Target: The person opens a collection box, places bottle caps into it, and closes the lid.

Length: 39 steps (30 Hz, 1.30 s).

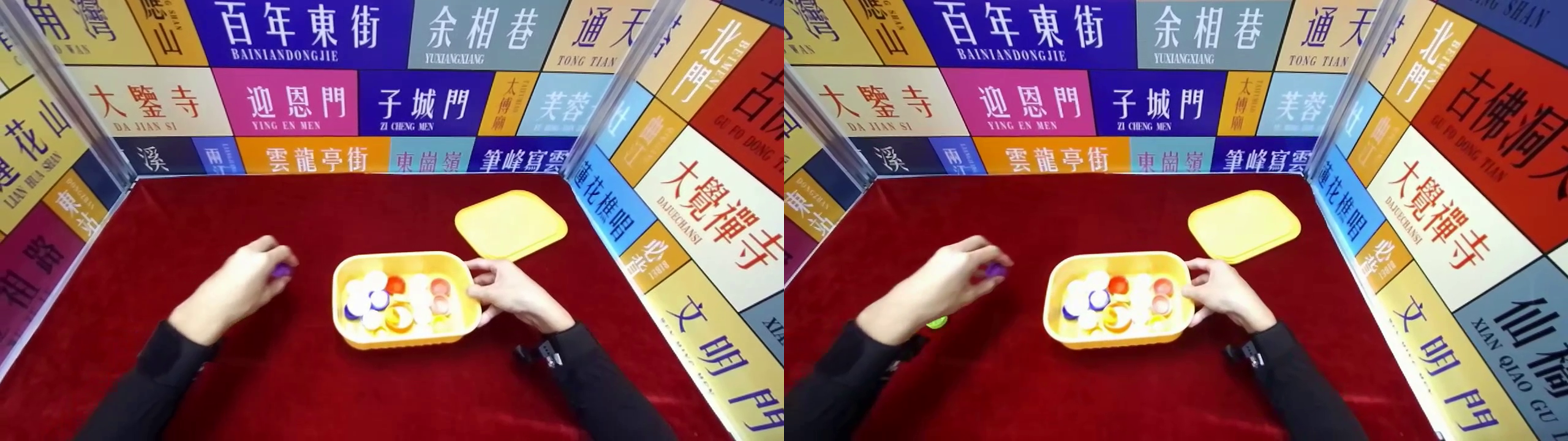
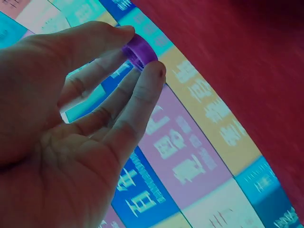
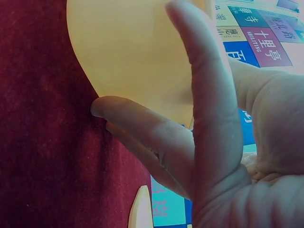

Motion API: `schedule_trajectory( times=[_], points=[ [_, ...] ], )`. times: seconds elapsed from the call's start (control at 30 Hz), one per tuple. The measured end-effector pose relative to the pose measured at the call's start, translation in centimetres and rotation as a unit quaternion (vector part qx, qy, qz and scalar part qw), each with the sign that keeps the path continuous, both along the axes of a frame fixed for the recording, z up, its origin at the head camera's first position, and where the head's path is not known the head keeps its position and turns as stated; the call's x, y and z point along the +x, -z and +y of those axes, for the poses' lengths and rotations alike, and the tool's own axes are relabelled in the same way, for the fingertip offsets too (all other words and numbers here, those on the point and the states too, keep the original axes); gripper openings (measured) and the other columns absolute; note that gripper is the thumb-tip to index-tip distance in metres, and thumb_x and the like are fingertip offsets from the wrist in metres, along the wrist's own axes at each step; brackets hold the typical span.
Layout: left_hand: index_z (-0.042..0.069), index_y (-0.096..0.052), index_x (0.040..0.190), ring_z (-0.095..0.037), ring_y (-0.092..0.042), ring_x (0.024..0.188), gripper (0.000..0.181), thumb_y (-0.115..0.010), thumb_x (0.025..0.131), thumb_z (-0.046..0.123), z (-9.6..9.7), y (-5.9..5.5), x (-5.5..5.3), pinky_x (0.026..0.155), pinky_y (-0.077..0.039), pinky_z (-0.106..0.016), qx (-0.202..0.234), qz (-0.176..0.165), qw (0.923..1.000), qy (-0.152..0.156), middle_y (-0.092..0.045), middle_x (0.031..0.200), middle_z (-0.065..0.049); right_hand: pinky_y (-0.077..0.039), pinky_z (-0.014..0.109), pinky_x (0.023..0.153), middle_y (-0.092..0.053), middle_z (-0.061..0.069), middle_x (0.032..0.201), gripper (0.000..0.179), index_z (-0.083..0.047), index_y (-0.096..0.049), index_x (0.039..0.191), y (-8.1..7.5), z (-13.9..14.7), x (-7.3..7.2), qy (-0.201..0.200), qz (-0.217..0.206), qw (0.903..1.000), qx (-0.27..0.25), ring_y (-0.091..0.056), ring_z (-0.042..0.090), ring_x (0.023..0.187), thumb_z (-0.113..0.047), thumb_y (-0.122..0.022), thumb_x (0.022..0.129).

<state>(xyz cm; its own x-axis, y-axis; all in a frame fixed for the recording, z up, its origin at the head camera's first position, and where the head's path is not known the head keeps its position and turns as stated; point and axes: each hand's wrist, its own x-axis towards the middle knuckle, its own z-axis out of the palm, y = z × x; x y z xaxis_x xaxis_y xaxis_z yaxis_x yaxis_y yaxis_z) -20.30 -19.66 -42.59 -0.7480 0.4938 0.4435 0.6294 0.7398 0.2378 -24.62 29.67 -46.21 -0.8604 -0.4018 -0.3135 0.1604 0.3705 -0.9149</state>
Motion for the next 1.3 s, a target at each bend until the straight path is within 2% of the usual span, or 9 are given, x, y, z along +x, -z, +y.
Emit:
schedule_trajectory(
  times=[0.3, 0.4, 0.53, 0.67, 0.73, 0.83, 1.0, 1.17, 1.3],
  points=[
    [0.002, -0.080, 0.111, -0.029, -0.072, 0.091, 0.015, -0.089, 0.099, 0.002, 6.7, -1.0, -1.2, 0.083, -0.070, -0.041, -0.026, 0.018, 0.9977, 0.059, -0.069, 0.102, -0.014, -0.074, 0.046, 0.070, -0.078, 0.035, 0.133, 0.060, 0.004, -0.054, 0.166, -0.1, -0.1, 0.0, 0.000, -0.002, 1.0000, 0.004, -0.087, 0.034, 0.095, 0.001, -0.067, 0.108],
    [0.003, -0.081, 0.111, -0.029, -0.071, 0.091, 0.014, -0.088, 0.100, 0.003, 9.1, -1.6, -1.7, 0.082, -0.070, -0.040, -0.046, 0.011, 0.9956, 0.081, -0.068, 0.102, -0.014, -0.074, 0.047, 0.070, -0.078, 0.034, 0.133, 0.060, 0.003, -0.054, 0.167, -0.1, -0.1, 0.0, 0.003, -0.004, 1.0000, 0.005, -0.087, 0.034, 0.095, 0.001, -0.067, 0.108],
    [0.004, -0.081, 0.116, -0.029, -0.073, 0.094, 0.015, -0.087, 0.102, 0.005, 12.1, -2.0, -2.7, 0.086, -0.070, -0.040, -0.075, -0.029, 0.9905, 0.112, -0.070, 0.106, -0.014, -0.074, 0.048, 0.071, -0.078, 0.034, 0.132, 0.062, 0.004, -0.053, 0.167, -0.1, -0.1, -0.1, 0.001, 0.000, 1.0000, -0.001, -0.087, 0.034, 0.096, 0.001, -0.067, 0.107],
    [0.003, -0.082, 0.118, -0.029, -0.075, 0.095, 0.014, -0.084, 0.104, 0.003, 14.4, -1.7, -3.6, 0.088, -0.070, -0.040, -0.093, -0.073, 0.9824, 0.145, -0.071, 0.111, -0.017, -0.074, 0.046, 0.070, -0.078, 0.034, 0.130, 0.062, 0.005, -0.053, 0.167, 0.0, -0.2, -0.1, -0.001, 0.002, 1.0000, -0.002, -0.087, 0.033, 0.094, 0.001, -0.067, 0.106],
    [0.002, -0.083, 0.119, -0.030, -0.076, 0.096, 0.015, -0.081, 0.104, 0.000, 15.4, -1.5, -4.0, 0.088, -0.070, -0.040, -0.100, -0.083, 0.9788, 0.158, -0.072, 0.112, -0.018, -0.074, 0.045, 0.069, -0.078, 0.033, 0.130, 0.062, 0.005, -0.053, 0.167, 0.0, -0.3, -0.1, 0.000, 0.002, 1.0000, 0.000, -0.086, 0.033, 0.093, 0.001, -0.067, 0.107],
    [0.003, -0.084, 0.123, -0.031, -0.078, 0.098, 0.018, -0.078, 0.106, -0.001, 16.5, -1.3, -4.5, 0.090, -0.070, -0.039, -0.111, -0.089, 0.9753, 0.168, -0.074, 0.113, -0.019, -0.073, 0.045, 0.069, -0.078, 0.033, 0.130, 0.061, 0.004, -0.053, 0.167, 0.1, -0.3, -0.1, 0.001, 0.002, 1.0000, 0.002, -0.086, 0.032, 0.092, 0.001, -0.067, 0.108],
    [0.005, -0.082, 0.132, -0.030, -0.077, 0.105, 0.022, -0.079, 0.110, 0.007, 17.6, -1.2, -4.8, 0.096, -0.070, -0.037, -0.120, -0.114, 0.9734, 0.158, -0.073, 0.118, -0.017, -0.074, 0.045, 0.069, -0.078, 0.033, 0.130, 0.061, 0.004, -0.053, 0.167, 0.0, -0.1, 0.0, 0.002, 0.002, 1.0000, 0.003, -0.087, 0.032, 0.092, 0.000, -0.068, 0.109],
    [0.007, -0.080, 0.137, -0.028, -0.076, 0.110, 0.032, -0.087, 0.107, 0.015, 17.8, -1.2, -4.6, 0.101, -0.070, -0.036, -0.128, -0.131, 0.9724, 0.145, -0.072, 0.123, -0.014, -0.074, 0.047, 0.071, -0.078, 0.033, 0.130, 0.061, 0.004, -0.052, 0.168, 0.0, 0.0, 0.1, 0.000, 0.002, 1.0000, 0.004, -0.088, 0.034, 0.093, -0.001, -0.068, 0.109],
    [0.010, -0.082, 0.136, -0.027, -0.076, 0.110, 0.031, -0.087, 0.107, 0.019, 17.6, -1.2, -4.3, 0.099, -0.071, -0.037, -0.135, -0.120, 0.9742, 0.135, -0.073, 0.124, -0.014, -0.074, 0.046, 0.070, -0.078, 0.033, 0.130, 0.062, 0.004, -0.052, 0.168, 0.0, 0.0, 0.1, 0.001, 0.003, 1.0000, 0.007, -0.087, 0.032, 0.092, -0.001, -0.068, 0.109]
  ],
)
